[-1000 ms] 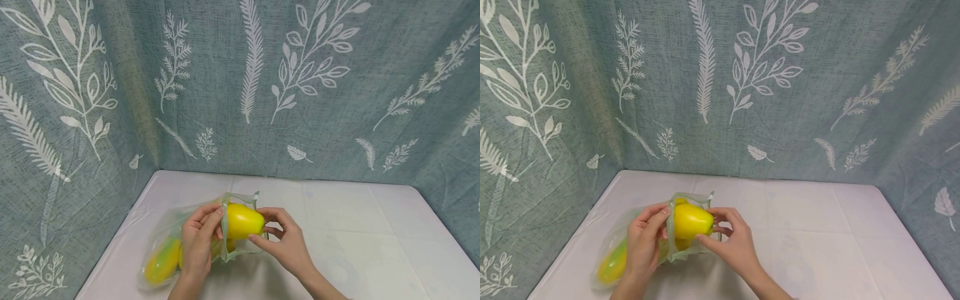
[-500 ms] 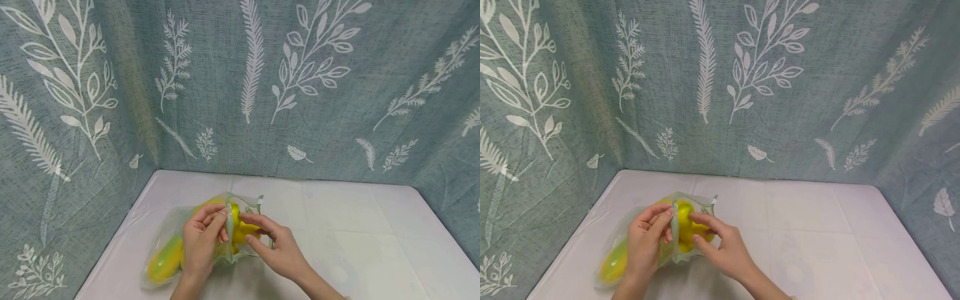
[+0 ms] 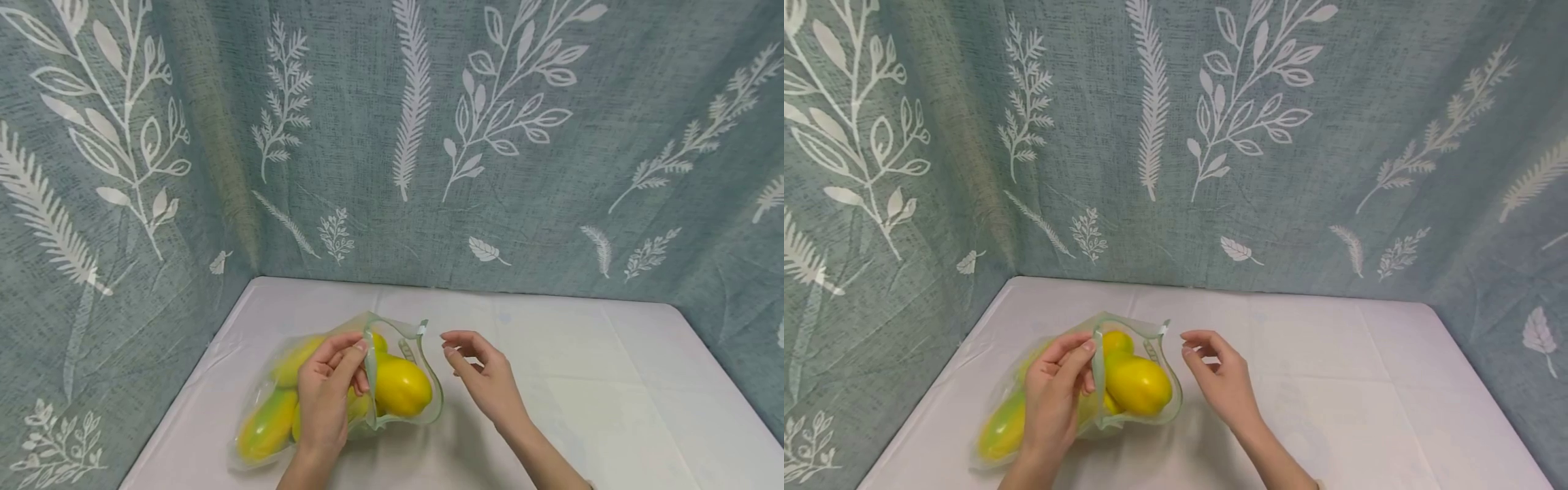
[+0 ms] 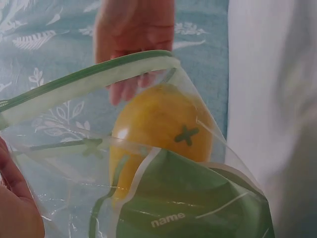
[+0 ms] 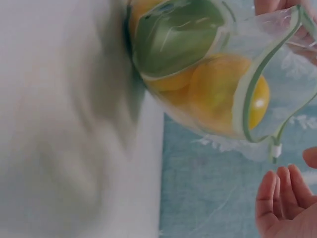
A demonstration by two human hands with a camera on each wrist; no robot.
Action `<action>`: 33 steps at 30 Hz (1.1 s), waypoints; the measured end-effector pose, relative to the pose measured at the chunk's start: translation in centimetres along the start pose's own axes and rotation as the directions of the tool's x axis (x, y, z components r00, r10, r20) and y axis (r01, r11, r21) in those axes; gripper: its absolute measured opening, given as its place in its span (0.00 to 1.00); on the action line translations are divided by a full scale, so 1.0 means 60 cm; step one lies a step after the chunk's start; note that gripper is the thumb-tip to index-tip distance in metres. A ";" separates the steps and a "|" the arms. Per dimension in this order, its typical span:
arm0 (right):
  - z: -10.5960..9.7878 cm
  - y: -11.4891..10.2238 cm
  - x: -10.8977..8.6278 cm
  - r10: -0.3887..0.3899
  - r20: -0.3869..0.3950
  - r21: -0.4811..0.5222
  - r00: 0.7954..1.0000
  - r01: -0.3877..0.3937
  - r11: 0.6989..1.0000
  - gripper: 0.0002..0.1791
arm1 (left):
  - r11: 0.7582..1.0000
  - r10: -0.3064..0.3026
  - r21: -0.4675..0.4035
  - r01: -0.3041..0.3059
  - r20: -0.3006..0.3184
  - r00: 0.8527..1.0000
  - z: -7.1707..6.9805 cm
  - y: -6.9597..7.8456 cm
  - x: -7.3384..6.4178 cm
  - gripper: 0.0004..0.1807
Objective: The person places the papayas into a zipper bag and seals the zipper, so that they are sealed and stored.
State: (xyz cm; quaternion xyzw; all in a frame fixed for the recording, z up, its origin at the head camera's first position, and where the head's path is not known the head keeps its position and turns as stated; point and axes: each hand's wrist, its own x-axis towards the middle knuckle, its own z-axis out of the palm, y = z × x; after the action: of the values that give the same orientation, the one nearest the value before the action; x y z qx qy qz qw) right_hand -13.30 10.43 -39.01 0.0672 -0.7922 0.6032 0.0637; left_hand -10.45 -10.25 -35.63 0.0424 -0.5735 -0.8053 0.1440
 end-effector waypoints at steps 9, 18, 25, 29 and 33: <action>0.007 0.028 0.017 0.100 0.054 0.047 0.994 -0.102 0.994 0.11 | 0.999 -0.028 0.020 0.027 0.028 0.999 0.002 -0.006 -0.005 0.04; 0.019 0.045 0.033 0.167 0.097 0.091 0.981 -0.175 0.980 0.18 | 0.999 -0.027 0.023 0.026 0.062 0.998 0.004 -0.015 -0.010 0.05; 0.028 0.048 0.042 0.206 0.107 0.121 0.973 -0.218 0.968 0.18 | 0.999 -0.030 0.022 0.028 0.074 0.997 0.006 -0.024 -0.015 0.05; 0.029 0.048 0.042 0.221 0.106 0.130 0.969 -0.234 0.964 0.16 | 0.999 -0.031 0.029 0.029 0.094 0.995 0.007 -0.031 -0.019 0.06; 0.029 0.049 0.042 0.247 0.108 0.142 0.963 -0.260 0.955 0.15 | 0.999 -0.030 0.036 0.026 0.111 0.993 0.009 -0.036 -0.022 0.08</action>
State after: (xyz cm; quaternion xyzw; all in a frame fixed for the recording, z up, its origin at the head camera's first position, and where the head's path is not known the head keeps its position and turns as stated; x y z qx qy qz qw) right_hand -16.32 9.44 -41.78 -0.0035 -0.7470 0.6625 -0.0550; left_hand -9.71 -8.76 -37.58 0.0077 -0.5939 -0.7983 0.0998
